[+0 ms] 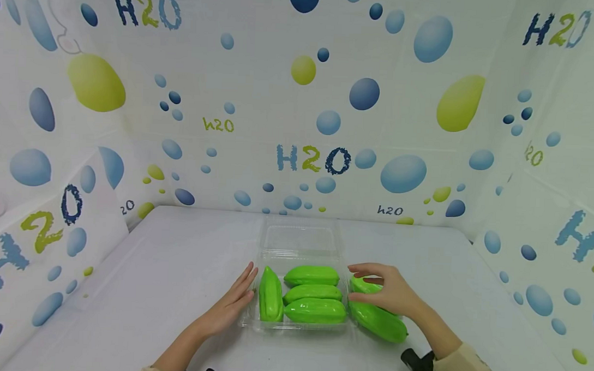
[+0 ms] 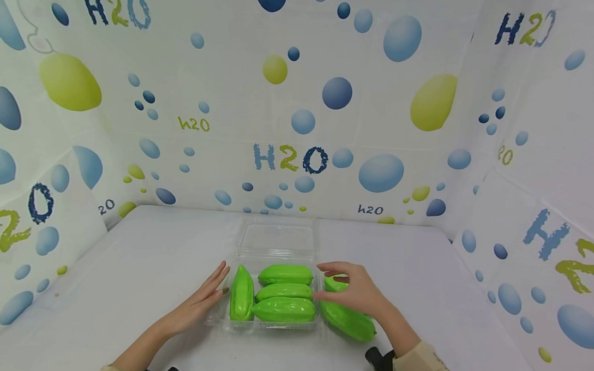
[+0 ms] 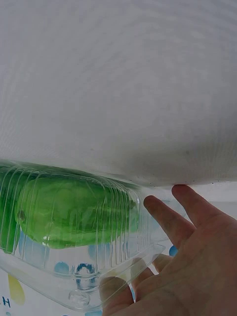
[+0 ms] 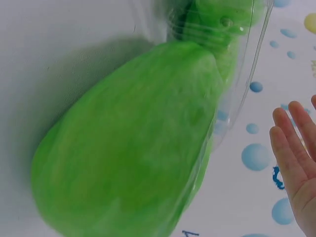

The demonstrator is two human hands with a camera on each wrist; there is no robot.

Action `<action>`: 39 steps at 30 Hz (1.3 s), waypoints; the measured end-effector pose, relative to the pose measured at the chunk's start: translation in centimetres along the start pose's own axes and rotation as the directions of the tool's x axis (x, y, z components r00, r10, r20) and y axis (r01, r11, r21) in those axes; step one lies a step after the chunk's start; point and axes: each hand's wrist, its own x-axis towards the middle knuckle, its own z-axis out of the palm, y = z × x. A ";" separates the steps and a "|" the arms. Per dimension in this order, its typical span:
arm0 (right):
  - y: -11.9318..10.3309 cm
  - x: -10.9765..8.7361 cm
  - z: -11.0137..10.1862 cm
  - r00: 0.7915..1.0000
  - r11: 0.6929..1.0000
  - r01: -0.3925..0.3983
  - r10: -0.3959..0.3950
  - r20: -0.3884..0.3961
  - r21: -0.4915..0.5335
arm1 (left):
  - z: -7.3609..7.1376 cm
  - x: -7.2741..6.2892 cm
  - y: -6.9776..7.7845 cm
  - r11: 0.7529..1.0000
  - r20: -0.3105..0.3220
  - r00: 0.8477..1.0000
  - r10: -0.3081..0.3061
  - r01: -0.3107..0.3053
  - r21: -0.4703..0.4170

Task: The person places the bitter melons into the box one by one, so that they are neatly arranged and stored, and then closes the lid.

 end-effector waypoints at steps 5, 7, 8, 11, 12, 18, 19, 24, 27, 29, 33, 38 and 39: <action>0.4 -0.6 -0.5 1.000 1.000 -0.005 0.005 -0.024 -0.022 | 0.0 -0.1 -0.1 1.000 0.000 1.000 0.010 -0.010 0.001; 0.2 -0.9 -0.6 0.999 0.999 -0.012 0.011 -0.037 -0.041 | 0.0 -0.1 -0.1 1.000 -0.001 1.000 0.015 -0.015 0.003; -0.1 -1.0 -0.6 0.999 0.999 -0.012 0.010 -0.041 -0.053 | 0.0 -0.2 -0.2 1.000 -0.003 1.000 0.018 -0.018 0.006; -0.8 -1.4 -0.8 0.999 0.998 -0.007 0.004 -0.054 -0.060 | 0.0 -0.2 -0.3 1.000 -0.008 1.000 0.024 -0.024 0.012; -0.7 -1.4 -0.8 0.999 0.997 0.007 -0.011 -0.053 -0.074 | 0.1 -0.2 -0.3 1.000 -0.010 1.000 0.023 -0.023 0.014; 0.3 -2.1 -1.0 0.996 0.996 0.010 -0.017 -0.087 -0.084 | 0.2 -0.3 -0.5 1.000 -0.010 1.000 0.024 -0.023 0.009; 0.5 -2.2 -1.0 0.995 0.998 -0.003 -0.004 -0.097 -0.070 | 0.3 -0.3 -0.5 1.000 -0.009 1.000 0.025 -0.025 0.009; 2.8 -2.5 -1.3 0.993 0.998 -0.012 0.005 -0.114 -0.064 | 0.3 -0.5 -0.5 1.000 -0.004 1.000 0.022 -0.022 0.009; 3.0 -2.7 -1.4 0.992 0.998 -0.013 0.006 -0.123 -0.063 | 0.3 -0.5 -0.6 1.000 -0.003 1.000 0.020 -0.020 0.009; 3.1 -2.9 -1.4 0.991 0.998 -0.015 0.006 -0.130 -0.069 | 0.3 -0.6 -0.6 1.000 -0.002 1.000 0.020 -0.020 0.008; 3.5 -3.1 -1.4 0.989 0.996 -0.032 0.019 -0.145 -0.089 | 0.4 -0.7 -0.7 1.000 -0.003 1.000 0.023 -0.023 0.005; 4.3 -3.5 -1.3 0.987 0.994 -0.051 0.036 -0.159 -0.093 | 0.4 -0.8 -0.8 1.000 -0.005 1.000 0.023 -0.023 0.004; 4.5 -3.5 -1.3 0.986 0.994 -0.056 0.040 -0.162 -0.092 | 0.4 -0.8 -0.8 1.000 -0.005 1.000 0.022 -0.022 0.004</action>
